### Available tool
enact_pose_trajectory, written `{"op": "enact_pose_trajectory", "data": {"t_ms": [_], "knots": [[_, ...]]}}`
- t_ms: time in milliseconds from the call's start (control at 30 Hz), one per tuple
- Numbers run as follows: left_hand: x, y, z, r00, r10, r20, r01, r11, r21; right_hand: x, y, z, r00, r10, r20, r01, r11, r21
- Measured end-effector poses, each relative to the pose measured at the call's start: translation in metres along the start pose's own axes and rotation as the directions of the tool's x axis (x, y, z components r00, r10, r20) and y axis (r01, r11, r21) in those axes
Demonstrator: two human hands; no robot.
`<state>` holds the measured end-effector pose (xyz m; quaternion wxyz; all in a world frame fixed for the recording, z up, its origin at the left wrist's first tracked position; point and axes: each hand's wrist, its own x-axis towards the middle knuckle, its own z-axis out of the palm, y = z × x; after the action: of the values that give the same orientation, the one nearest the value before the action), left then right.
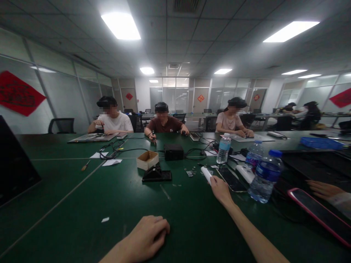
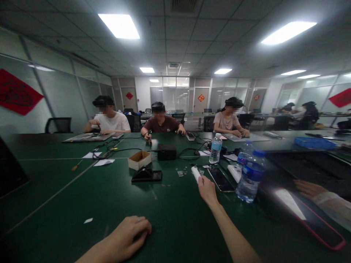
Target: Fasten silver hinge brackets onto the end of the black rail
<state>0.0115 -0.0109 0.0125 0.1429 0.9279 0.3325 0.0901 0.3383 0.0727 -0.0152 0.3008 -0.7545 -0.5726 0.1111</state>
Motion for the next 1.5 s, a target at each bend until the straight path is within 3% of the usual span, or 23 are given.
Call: {"op": "enact_pose_trajectory", "data": {"t_ms": [267, 667, 867, 1133, 1500], "knots": [[0.000, -0.005, 0.005, 1.000, 0.006, -0.002, -0.006, 1.000, -0.004, 0.001, 0.002, 0.000, 1.000, 0.006, 0.007, -0.007, 0.998, 0.064], [0.000, 0.000, 0.000, 1.000, -0.007, 0.017, 0.007, 1.000, -0.005, -0.001, 0.000, 0.001, 0.999, -0.031, -0.017, 0.033, 0.996, 0.078], [0.000, -0.003, 0.002, 1.000, -0.006, 0.006, 0.006, 1.000, -0.008, 0.000, 0.003, 0.010, 0.988, -0.094, -0.123, 0.101, 0.993, 0.055], [-0.001, -0.009, 0.008, 1.000, 0.013, -0.013, -0.013, 1.000, -0.014, 0.000, 0.007, 0.020, 0.972, -0.180, -0.149, 0.185, 0.983, 0.018], [0.000, -0.004, 0.003, 1.000, 0.013, -0.015, -0.013, 1.000, -0.020, -0.002, 0.006, 0.016, 0.950, -0.264, -0.164, 0.268, 0.963, 0.003]]}}
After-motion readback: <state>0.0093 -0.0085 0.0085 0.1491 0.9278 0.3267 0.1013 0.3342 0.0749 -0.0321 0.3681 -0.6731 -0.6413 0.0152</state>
